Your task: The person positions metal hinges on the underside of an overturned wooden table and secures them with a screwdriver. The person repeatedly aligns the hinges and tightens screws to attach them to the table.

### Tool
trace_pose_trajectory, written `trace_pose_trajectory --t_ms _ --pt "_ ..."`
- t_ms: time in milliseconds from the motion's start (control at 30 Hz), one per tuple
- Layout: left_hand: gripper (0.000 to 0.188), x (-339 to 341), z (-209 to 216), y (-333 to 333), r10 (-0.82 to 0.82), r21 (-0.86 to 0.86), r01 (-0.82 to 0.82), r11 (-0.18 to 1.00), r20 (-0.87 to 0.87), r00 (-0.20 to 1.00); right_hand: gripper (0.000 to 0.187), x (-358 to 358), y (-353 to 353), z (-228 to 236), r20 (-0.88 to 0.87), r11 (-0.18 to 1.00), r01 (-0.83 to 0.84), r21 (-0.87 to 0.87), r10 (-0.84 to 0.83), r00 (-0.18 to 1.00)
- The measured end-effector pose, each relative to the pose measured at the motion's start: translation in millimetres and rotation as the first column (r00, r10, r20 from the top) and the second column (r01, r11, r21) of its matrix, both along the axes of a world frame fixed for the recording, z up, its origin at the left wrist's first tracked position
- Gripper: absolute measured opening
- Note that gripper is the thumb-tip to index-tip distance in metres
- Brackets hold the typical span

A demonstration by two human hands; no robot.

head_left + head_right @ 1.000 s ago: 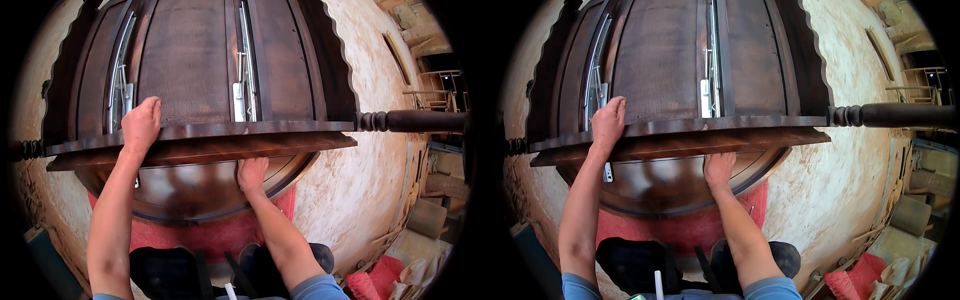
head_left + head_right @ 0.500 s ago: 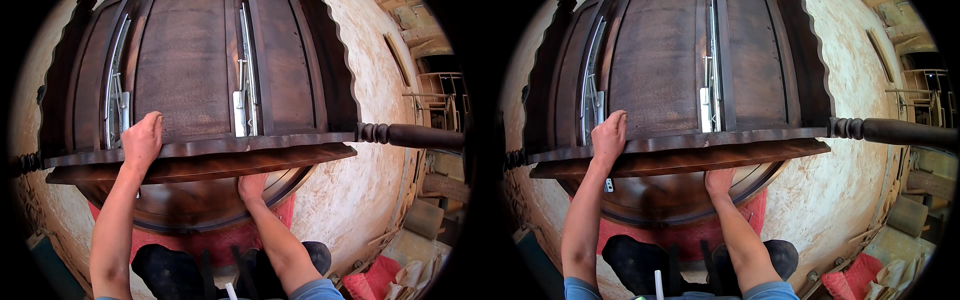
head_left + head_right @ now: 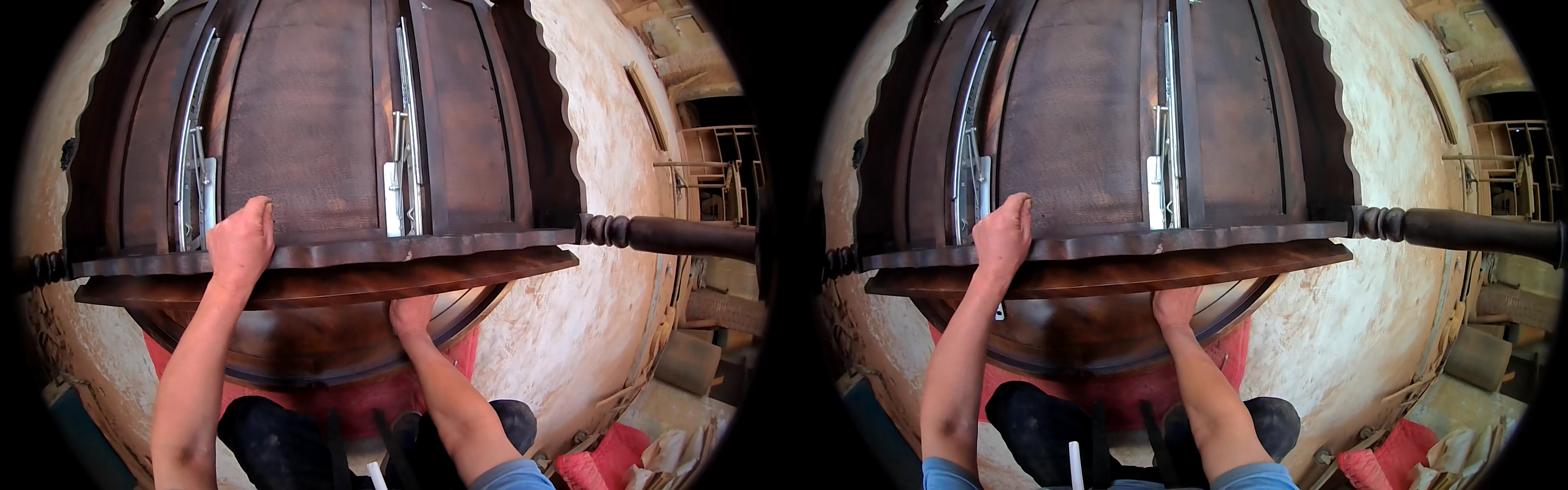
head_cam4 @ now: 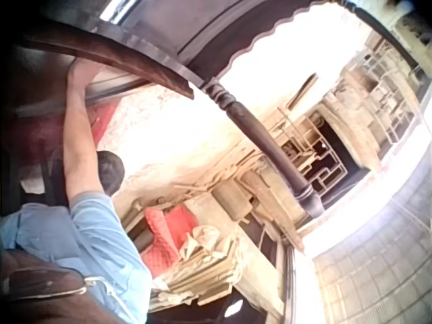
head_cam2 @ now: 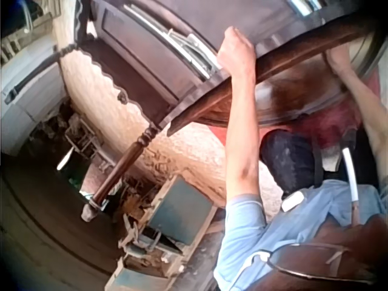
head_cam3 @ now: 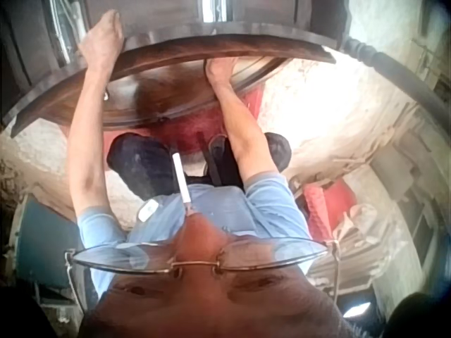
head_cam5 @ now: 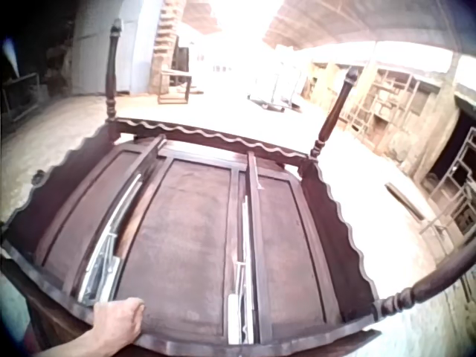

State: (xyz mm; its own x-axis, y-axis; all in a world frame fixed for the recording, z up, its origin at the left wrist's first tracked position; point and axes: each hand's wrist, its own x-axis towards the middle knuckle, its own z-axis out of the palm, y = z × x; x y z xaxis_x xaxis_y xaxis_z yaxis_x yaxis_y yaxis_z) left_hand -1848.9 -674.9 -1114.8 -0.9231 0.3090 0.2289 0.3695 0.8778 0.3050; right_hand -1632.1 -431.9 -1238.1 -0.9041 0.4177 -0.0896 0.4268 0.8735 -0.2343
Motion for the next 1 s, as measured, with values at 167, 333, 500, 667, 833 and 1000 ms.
trace_pose_trajectory --t_ms 167,333,500,667,833,1000 --pt "0.009 0.5 0.6 1.0 -0.017 -0.059 0.019 0.998 0.028 0.999 0.037 -1.3 0.3 3.1 -0.014 0.997 0.038 -0.066 -0.039 0.999" --pt "0.01 -0.8 -0.2 2.8 -0.039 -0.071 0.042 0.997 0.036 0.999 0.039 -0.4 0.0 -0.2 -0.006 1.0 0.007 -0.006 -0.007 1.0" --pt "0.01 0.8 -1.3 1.5 -0.029 -0.029 0.029 0.999 -0.008 1.0 0.039 4.5 0.9 -3.9 0.043 1.0 -0.019 0.002 0.019 0.999" --pt "0.01 1.7 1.7 1.4 -0.032 -0.03 0.032 0.999 -0.004 0.999 0.04 2.9 0.1 -0.8 0.057 0.999 -0.032 -0.036 0.034 0.998" --pt "0.009 3.0 2.4 1.9 -0.035 -0.066 0.035 0.997 0.006 0.999 0.041 1.5 -0.7 6.8 -0.088 0.996 -0.07 0.046 0.074 0.993" --pt "0.016 1.3 -0.3 0.1 -0.022 -0.146 0.022 0.989 0.003 1.0 0.043 -8.6 1.0 6.0 0.321 0.999 -0.017 -0.045 0.031 0.946"
